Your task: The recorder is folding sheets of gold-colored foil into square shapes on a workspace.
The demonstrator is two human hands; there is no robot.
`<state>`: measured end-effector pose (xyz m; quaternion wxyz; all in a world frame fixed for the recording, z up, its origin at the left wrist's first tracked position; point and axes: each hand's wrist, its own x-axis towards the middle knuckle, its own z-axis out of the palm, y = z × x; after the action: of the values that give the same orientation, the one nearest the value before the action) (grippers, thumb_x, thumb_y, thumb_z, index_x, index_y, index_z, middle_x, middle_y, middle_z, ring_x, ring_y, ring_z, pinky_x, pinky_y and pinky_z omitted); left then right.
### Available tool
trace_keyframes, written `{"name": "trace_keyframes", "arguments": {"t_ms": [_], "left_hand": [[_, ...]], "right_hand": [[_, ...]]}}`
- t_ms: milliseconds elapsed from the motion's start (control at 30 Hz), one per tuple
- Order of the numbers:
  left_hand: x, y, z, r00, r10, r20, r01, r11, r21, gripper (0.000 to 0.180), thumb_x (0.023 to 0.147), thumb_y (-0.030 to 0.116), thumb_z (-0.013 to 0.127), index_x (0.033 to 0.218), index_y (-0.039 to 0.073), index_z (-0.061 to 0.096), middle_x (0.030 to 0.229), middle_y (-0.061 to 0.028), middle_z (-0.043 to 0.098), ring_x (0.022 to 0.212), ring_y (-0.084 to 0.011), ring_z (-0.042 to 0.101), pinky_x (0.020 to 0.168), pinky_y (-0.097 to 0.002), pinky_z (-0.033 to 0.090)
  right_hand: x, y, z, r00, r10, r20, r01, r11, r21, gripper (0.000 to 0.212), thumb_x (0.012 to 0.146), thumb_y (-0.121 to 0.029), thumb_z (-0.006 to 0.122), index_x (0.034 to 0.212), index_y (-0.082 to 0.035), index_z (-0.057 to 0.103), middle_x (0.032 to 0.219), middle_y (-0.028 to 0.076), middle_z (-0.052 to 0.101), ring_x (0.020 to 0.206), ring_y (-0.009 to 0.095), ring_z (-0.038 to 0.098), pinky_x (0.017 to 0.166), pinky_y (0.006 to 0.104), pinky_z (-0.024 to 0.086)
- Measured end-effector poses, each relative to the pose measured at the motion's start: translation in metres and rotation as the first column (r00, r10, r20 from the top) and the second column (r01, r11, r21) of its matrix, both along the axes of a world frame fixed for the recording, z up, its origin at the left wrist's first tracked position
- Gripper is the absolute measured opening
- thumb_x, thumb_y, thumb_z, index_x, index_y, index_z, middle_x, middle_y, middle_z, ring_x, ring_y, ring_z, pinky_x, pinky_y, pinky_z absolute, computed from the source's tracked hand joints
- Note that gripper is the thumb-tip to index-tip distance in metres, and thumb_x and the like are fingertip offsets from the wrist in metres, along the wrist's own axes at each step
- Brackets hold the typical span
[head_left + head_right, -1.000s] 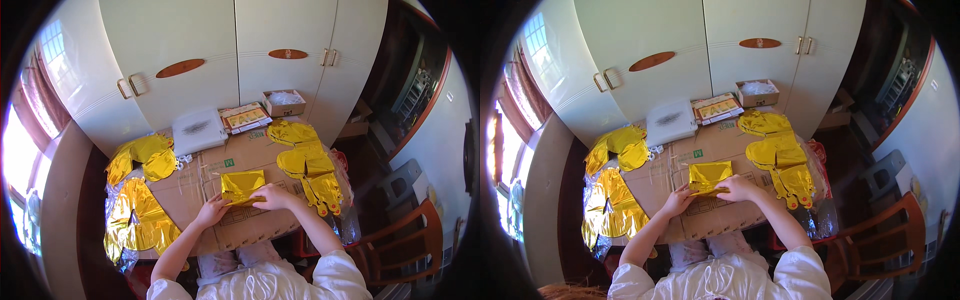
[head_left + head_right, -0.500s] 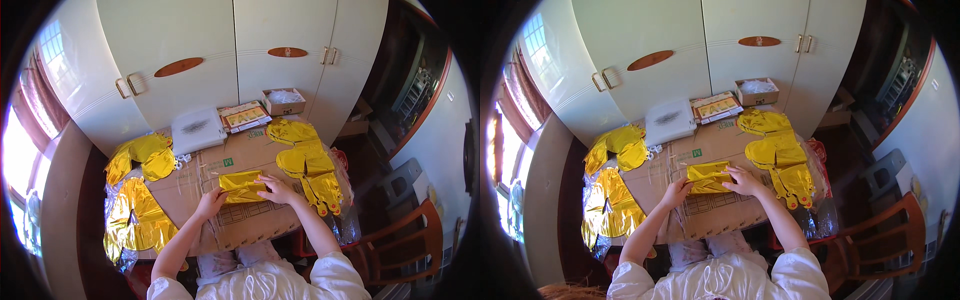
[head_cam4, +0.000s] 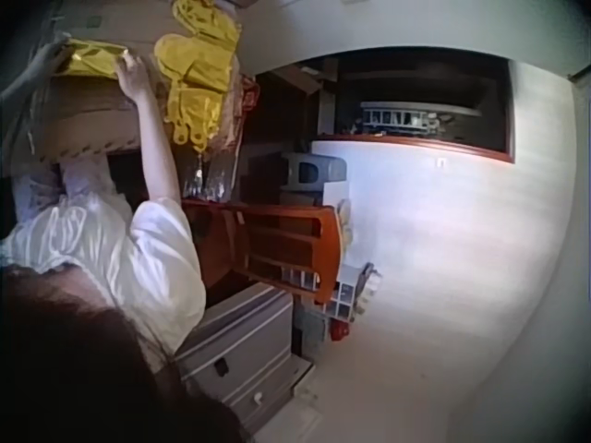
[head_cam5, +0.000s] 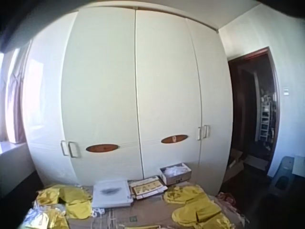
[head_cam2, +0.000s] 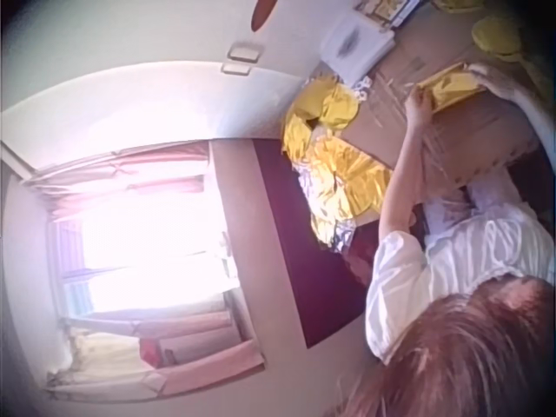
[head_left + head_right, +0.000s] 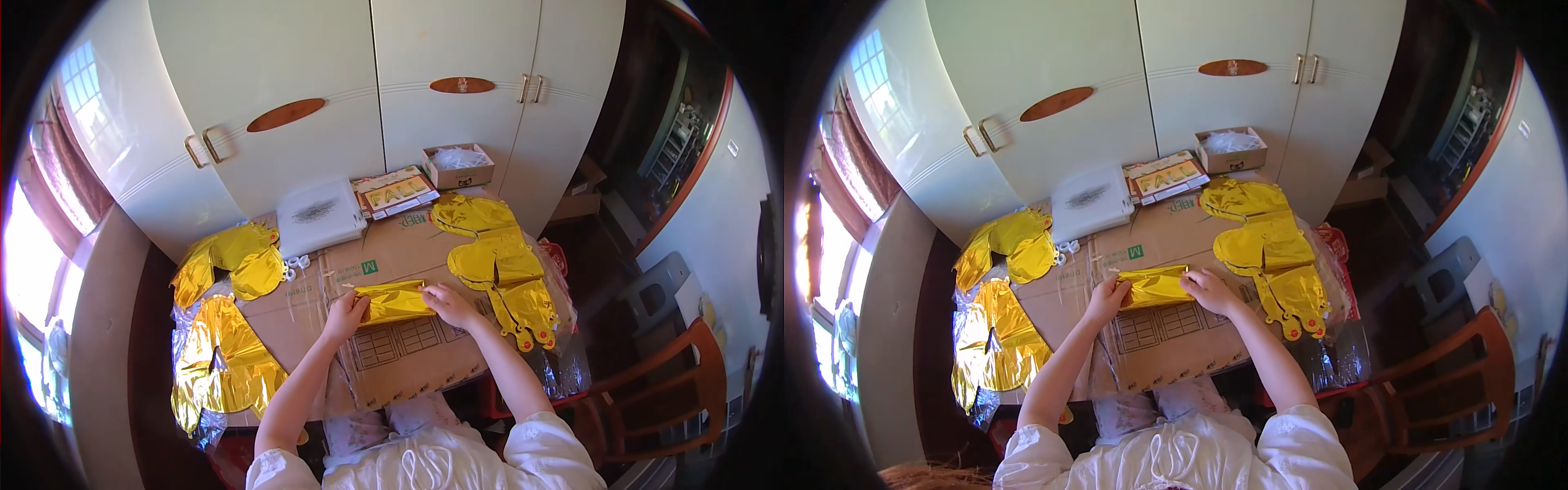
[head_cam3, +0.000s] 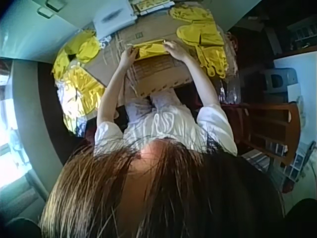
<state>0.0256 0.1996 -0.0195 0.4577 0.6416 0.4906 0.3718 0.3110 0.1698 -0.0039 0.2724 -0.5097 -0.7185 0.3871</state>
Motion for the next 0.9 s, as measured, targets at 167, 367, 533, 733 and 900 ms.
{"name": "trace_keyframes", "arguments": {"t_ms": [167,367,533,733,900], "left_hand": [[0.004,0.006,-0.009,0.997,0.057,-0.054,-0.056,0.998,0.016,0.026,0.096,0.022,0.056,0.082,-0.001,0.056,0.062,-0.0066,0.06,0.056,-0.0139,0.057,0.054,-0.0312,0.044],[0.003,0.001,-0.002,0.994,0.1,-0.033,-0.1,0.995,0.002,0.026,0.096,0.022,0.056,0.083,0.0,0.056,0.062,-0.0072,0.06,0.056,-0.0149,0.057,0.054,-0.0322,0.045],[0.008,-0.004,0.008,0.978,0.114,-0.172,-0.106,0.993,0.054,0.027,0.096,0.024,0.056,0.084,0.0,0.057,0.062,-0.0081,0.061,0.056,-0.0171,0.059,0.055,-0.0334,0.045],[0.009,-0.005,0.008,0.942,0.147,-0.3,-0.107,0.983,0.148,0.027,0.095,0.025,0.057,0.084,0.001,0.057,0.06,-0.009,0.06,0.055,-0.0184,0.058,0.054,-0.0352,0.044],[0.011,-0.001,-0.002,0.937,0.171,-0.306,-0.116,0.975,0.191,0.026,0.094,0.024,0.056,0.082,0.001,0.057,0.06,-0.0083,0.06,0.054,-0.0172,0.058,0.054,-0.0345,0.044]], "right_hand": [[-0.002,-0.003,-0.016,0.953,-0.06,-0.297,0.063,0.998,0.0,0.078,0.095,-0.054,0.052,0.147,0.0,0.03,0.132,0.026,0.053,0.115,0.031,0.058,0.103,0.0372,0.04],[-0.014,-0.031,0.001,0.893,-0.164,-0.418,0.166,0.986,-0.032,0.079,0.091,-0.03,0.069,0.149,-0.001,0.025,0.112,0.021,0.066,0.098,0.023,0.064,0.088,0.0304,0.046],[-0.009,-0.037,-0.011,0.962,-0.197,-0.186,0.22,0.969,0.113,0.075,0.086,-0.02,0.072,0.146,-0.003,0.031,0.085,0.011,0.069,0.079,0.021,0.066,0.077,0.0325,0.048],[-0.011,-0.039,-0.026,0.965,-0.257,-0.049,0.26,0.927,0.271,0.058,0.084,-0.016,0.07,0.134,-0.006,0.043,0.079,0.005,0.068,0.083,0.027,0.064,0.08,0.0421,0.046],[-0.014,-0.038,-0.027,0.952,-0.297,0.066,0.275,0.932,0.238,0.052,0.083,-0.021,0.07,0.128,-0.008,0.047,0.073,0.003,0.064,0.085,0.026,0.062,0.083,0.0438,0.043]]}}
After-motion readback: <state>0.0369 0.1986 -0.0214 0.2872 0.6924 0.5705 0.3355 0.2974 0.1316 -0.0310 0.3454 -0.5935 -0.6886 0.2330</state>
